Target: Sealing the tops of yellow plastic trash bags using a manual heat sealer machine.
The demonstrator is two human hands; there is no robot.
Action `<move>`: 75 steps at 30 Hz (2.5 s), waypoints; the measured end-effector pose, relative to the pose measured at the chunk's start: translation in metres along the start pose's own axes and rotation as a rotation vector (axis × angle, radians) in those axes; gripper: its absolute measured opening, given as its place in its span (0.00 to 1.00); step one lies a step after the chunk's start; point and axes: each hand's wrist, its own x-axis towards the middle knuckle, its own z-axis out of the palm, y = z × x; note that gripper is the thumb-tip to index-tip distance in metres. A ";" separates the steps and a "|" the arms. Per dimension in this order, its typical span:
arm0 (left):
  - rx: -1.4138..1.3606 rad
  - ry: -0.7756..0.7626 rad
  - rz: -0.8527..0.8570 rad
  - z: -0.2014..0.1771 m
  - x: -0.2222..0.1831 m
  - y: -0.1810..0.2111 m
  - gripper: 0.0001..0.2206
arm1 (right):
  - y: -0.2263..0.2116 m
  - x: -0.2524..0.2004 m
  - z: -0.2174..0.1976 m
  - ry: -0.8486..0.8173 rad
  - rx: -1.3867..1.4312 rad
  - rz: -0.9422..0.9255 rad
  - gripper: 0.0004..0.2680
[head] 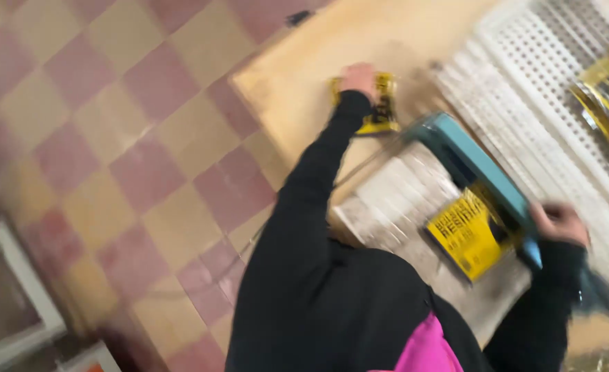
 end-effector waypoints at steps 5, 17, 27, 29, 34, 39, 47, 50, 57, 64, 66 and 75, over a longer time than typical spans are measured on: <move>-0.122 -0.220 -0.301 0.040 0.044 -0.013 0.14 | 0.020 0.009 0.004 0.101 -0.021 -0.091 0.18; -0.299 -0.241 -0.401 0.016 -0.004 0.020 0.15 | 0.077 0.037 0.020 0.043 0.118 -0.115 0.15; -0.383 -0.169 -0.409 0.056 -0.001 0.008 0.14 | 0.080 0.045 0.018 0.118 0.133 -0.109 0.16; -0.392 -0.307 -0.401 0.044 -0.009 0.013 0.16 | 0.059 0.041 0.010 0.118 -0.013 -0.091 0.18; -0.284 -0.399 -0.214 -0.041 -0.039 0.032 0.15 | 0.024 0.020 0.006 0.162 -0.204 -0.025 0.20; -0.626 0.039 0.138 -0.037 -0.048 0.017 0.15 | -0.016 -0.004 0.004 0.209 -0.087 -0.043 0.20; -0.886 0.227 0.242 -0.231 -0.173 0.014 0.08 | -0.072 -0.109 -0.029 0.414 0.975 -0.233 0.06; -0.909 0.261 0.244 -0.251 -0.207 0.011 0.08 | -0.063 -0.124 -0.005 0.392 0.721 -0.098 0.09; -1.158 0.105 0.300 -0.259 -0.250 0.048 0.06 | -0.074 -0.094 0.038 0.324 -0.108 0.275 0.19; -1.215 -0.051 0.439 -0.247 -0.271 0.096 0.03 | 0.009 -0.120 0.111 0.509 0.873 0.053 0.16; -1.274 -0.203 0.418 -0.240 -0.280 0.106 0.01 | 0.034 -0.158 0.112 0.581 1.232 -0.137 0.17; -1.437 -0.549 0.463 -0.197 -0.313 0.163 0.01 | 0.056 -0.348 0.056 0.888 1.276 -0.061 0.17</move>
